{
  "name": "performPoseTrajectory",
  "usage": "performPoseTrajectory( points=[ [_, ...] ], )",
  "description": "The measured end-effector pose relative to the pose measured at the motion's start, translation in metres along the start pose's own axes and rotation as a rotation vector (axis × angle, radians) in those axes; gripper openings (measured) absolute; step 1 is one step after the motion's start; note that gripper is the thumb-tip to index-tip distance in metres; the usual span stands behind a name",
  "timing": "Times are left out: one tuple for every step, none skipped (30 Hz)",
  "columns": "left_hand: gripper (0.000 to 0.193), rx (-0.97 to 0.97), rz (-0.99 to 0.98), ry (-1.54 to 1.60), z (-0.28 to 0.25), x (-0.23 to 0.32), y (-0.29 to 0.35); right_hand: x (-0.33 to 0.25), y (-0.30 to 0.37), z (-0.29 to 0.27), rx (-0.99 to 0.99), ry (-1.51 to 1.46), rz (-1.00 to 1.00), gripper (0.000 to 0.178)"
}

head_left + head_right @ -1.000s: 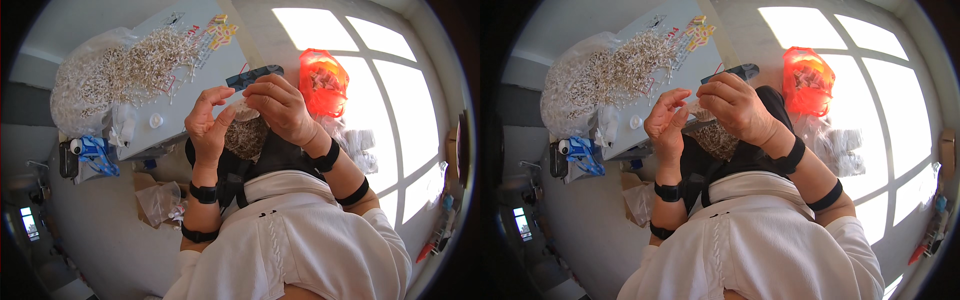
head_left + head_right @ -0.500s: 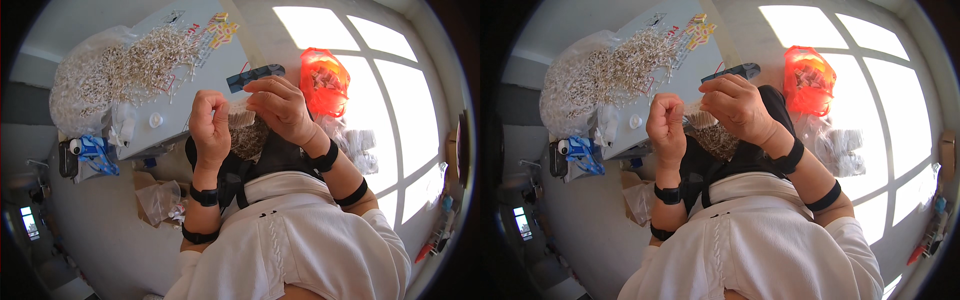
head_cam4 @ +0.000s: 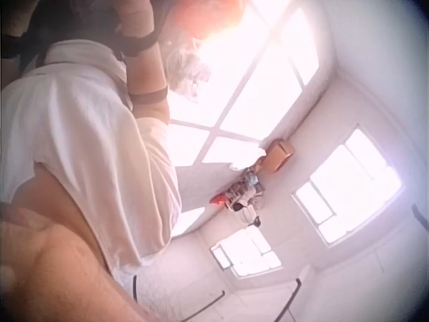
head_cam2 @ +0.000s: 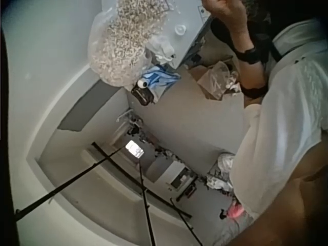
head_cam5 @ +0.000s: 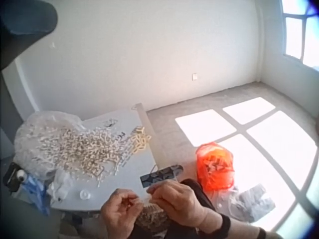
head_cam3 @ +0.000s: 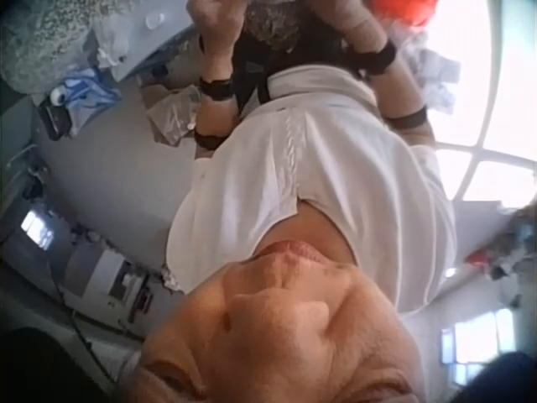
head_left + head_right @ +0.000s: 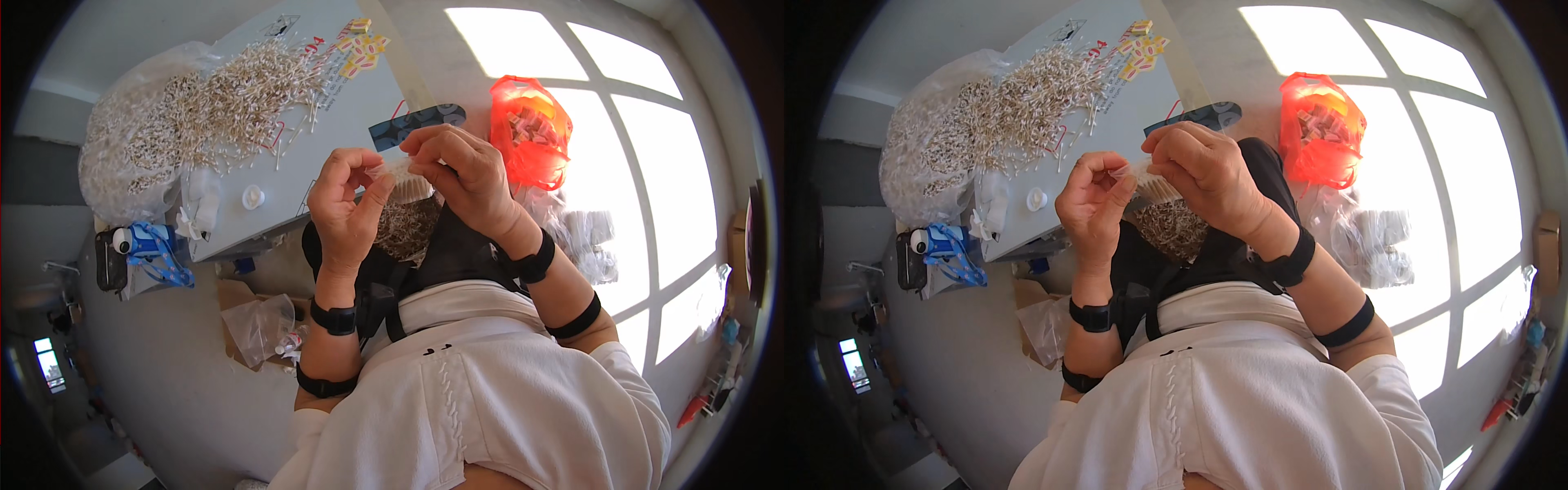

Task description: Organizing loose cotton swabs into bundles and placing them into small plastic bags.

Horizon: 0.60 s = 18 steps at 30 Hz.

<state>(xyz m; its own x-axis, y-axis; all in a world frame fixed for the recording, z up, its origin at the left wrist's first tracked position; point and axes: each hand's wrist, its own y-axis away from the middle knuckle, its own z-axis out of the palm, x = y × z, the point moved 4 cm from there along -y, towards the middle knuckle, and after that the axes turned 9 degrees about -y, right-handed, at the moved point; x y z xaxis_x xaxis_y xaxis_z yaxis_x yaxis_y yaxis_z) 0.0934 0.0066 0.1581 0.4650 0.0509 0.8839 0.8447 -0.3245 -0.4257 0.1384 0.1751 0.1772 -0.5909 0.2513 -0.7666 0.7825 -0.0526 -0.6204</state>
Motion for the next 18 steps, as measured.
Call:
performPoseTrajectory(
  points=[
    [0.013,-0.008,-0.005,-0.015,-0.001,-0.001,0.000,-0.001,0.000,0.000,-0.019,0.034,-0.043,0.013],
    [0.013,-0.016,-0.011,-0.031,-0.002,-0.002,0.000,-0.003,0.000,0.001,-0.038,0.067,-0.087,0.014],
    [0.013,-0.016,-0.012,-0.031,-0.003,-0.001,0.000,-0.003,-0.001,0.000,-0.039,0.066,-0.085,0.014],
    [0.011,-0.004,-0.036,-0.016,-0.004,0.002,-0.002,-0.005,-0.002,0.000,-0.058,0.104,-0.109,0.015],
    [0.008,0.009,-0.060,0.000,-0.005,0.003,-0.003,-0.006,-0.002,0.000,-0.077,0.141,-0.134,0.015],
    [0.008,0.009,-0.060,-0.001,-0.008,0.004,-0.005,-0.006,-0.002,0.000,-0.078,0.141,-0.133,0.015],
    [0.007,-0.001,-0.002,-0.113,-0.012,0.005,-0.008,-0.007,-0.002,0.000,-0.088,0.164,-0.166,0.016],
    [0.006,-0.010,0.057,-0.225,-0.017,0.008,-0.011,-0.008,-0.002,0.000,-0.099,0.187,-0.199,0.017],
    [0.006,-0.011,0.056,-0.225,-0.021,0.010,-0.013,-0.007,-0.002,0.000,-0.099,0.187,-0.199,0.017],
    [0.006,-0.039,0.052,-0.281,-0.024,0.013,-0.015,-0.009,-0.002,0.000,-0.117,0.238,-0.250,0.018],
    [0.005,-0.066,0.049,-0.336,-0.025,0.017,-0.017,-0.010,-0.002,0.001,-0.134,0.289,-0.302,0.020],
    [0.005,-0.065,0.047,-0.338,-0.027,0.024,-0.020,-0.010,-0.001,0.001,-0.135,0.287,-0.302,0.020],
    [0.006,-0.128,0.063,-0.400,-0.025,0.033,-0.023,-0.010,0.001,0.002,-0.161,0.324,-0.315,0.021],
    [0.007,-0.191,0.079,-0.461,-0.023,0.039,-0.026,-0.010,0.003,0.004,-0.187,0.361,-0.329,0.022],
    [0.007,-0.187,0.077,-0.464,-0.021,0.044,-0.026,-0.011,0.003,0.004,-0.190,0.357,-0.331,0.022],
    [0.009,-0.230,0.065,-0.481,-0.016,0.047,-0.027,-0.013,0.003,0.005,-0.193,0.348,-0.338,0.022],
    [0.011,-0.274,0.052,-0.498,-0.011,0.047,-0.027,-0.014,0.003,0.005,-0.195,0.340,-0.345,0.021],
    [0.011,-0.272,0.052,-0.499,-0.008,0.047,-0.027,-0.014,0.004,0.007,-0.197,0.338,-0.347,0.021]
  ],
)
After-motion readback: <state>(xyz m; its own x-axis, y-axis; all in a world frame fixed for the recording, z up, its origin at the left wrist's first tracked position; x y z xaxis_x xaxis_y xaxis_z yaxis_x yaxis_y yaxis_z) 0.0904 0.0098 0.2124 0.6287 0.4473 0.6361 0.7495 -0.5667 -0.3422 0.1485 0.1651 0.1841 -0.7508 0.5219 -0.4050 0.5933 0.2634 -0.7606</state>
